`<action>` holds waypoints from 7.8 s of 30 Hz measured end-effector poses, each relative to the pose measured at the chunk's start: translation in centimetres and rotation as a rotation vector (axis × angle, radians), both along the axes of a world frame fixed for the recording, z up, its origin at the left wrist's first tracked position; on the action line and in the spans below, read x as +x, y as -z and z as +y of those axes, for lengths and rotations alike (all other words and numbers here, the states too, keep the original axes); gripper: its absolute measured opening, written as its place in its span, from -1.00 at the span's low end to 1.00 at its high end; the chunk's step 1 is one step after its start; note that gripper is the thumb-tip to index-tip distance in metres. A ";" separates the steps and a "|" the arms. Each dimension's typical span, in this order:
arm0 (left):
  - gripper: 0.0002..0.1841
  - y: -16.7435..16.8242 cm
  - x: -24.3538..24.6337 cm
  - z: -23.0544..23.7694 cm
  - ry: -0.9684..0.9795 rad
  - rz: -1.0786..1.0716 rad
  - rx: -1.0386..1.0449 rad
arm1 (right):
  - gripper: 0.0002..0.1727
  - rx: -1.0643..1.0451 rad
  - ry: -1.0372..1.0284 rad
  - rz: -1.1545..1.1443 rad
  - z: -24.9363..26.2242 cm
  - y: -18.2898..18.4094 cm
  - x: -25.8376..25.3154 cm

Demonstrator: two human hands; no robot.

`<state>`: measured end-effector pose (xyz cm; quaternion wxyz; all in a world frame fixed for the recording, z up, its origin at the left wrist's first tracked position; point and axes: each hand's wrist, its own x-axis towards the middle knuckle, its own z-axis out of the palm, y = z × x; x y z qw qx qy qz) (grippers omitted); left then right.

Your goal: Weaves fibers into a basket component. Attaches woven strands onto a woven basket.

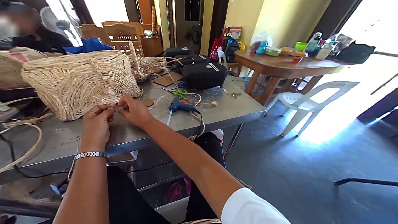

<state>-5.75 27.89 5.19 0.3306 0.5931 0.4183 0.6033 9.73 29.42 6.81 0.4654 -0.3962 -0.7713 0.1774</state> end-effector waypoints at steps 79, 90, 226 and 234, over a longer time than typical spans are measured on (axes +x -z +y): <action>-0.68 -0.4 0.2 0.4 -0.155 0.157 0.188 | -0.79 -0.051 0.050 -0.003 -0.8 -0.5 0.1; -0.68 -0.7 0.4 0.0 -0.224 0.118 0.171 | -0.67 -0.118 -0.033 -0.007 -0.4 -0.5 0.0; -0.41 -0.5 0.3 0.4 -0.008 0.002 0.190 | -0.82 0.050 0.148 -0.049 -0.7 -0.5 0.1; -0.43 -0.8 0.5 0.1 -0.078 0.113 0.192 | -0.81 0.066 0.183 -0.110 -0.8 -0.5 0.1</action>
